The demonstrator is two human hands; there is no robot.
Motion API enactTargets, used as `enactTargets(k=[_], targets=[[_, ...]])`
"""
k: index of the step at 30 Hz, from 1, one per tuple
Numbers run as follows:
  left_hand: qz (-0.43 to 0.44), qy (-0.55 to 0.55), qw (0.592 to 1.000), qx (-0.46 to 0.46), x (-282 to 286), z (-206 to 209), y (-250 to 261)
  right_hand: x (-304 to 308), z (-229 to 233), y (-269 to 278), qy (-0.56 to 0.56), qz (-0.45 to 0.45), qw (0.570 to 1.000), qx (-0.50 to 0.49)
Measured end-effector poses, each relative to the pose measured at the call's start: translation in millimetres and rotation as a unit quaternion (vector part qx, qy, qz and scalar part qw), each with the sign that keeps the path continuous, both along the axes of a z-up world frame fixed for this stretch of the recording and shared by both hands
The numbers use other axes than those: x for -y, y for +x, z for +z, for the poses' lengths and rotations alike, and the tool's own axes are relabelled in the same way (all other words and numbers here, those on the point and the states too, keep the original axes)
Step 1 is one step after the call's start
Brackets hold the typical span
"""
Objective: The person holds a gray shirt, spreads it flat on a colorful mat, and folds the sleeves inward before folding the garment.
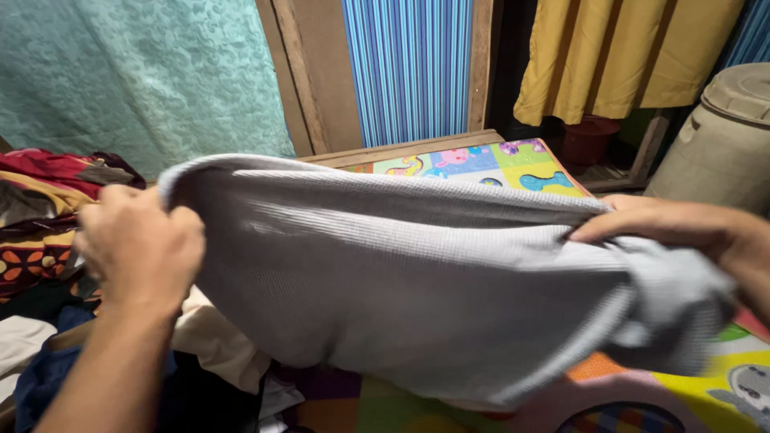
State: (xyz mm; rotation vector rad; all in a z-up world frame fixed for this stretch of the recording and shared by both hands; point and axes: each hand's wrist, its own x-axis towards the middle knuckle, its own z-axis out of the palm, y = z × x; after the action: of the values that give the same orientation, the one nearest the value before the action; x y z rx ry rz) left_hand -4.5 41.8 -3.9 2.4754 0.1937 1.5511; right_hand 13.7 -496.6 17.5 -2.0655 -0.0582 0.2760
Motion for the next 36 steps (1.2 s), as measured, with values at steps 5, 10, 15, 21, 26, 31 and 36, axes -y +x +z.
enactTargets(k=[5,10,15,21,26,31,36], targets=[[-0.184,-0.409,0.882,-0.145,0.4,-4.8,-5.5,-8.5,6.8,-2.6,-0.147,-0.012,0.985,-0.092],[-0.193,-0.582,0.692,-0.381,3.4,-120.5,20.9,-11.0,-46.8,14.4,-0.272,-0.06,0.96,0.001],[-0.147,-0.178,0.883,-0.408,36.0,-233.5,-1.0,-37.7,-105.6,-2.6,-0.39,-0.051,0.919,-0.022],[-0.098,-0.144,0.855,-0.489,75.7,-224.3,-55.7,-51.0,-148.3,-17.1,-0.199,0.053,0.976,-0.077],[-0.113,-0.09,0.671,-0.727,20.4,-229.8,-33.5,-19.7,-153.2,1.5,-0.368,0.159,0.899,-0.176],[-0.078,-0.201,0.679,-0.701,-15.0,-177.5,-26.7,15.9,-149.4,33.1,-0.342,0.046,0.913,-0.217],[-0.043,-0.275,0.727,-0.627,11.4,-163.9,-8.6,18.2,-161.9,49.9,-0.319,0.112,0.935,-0.105]])
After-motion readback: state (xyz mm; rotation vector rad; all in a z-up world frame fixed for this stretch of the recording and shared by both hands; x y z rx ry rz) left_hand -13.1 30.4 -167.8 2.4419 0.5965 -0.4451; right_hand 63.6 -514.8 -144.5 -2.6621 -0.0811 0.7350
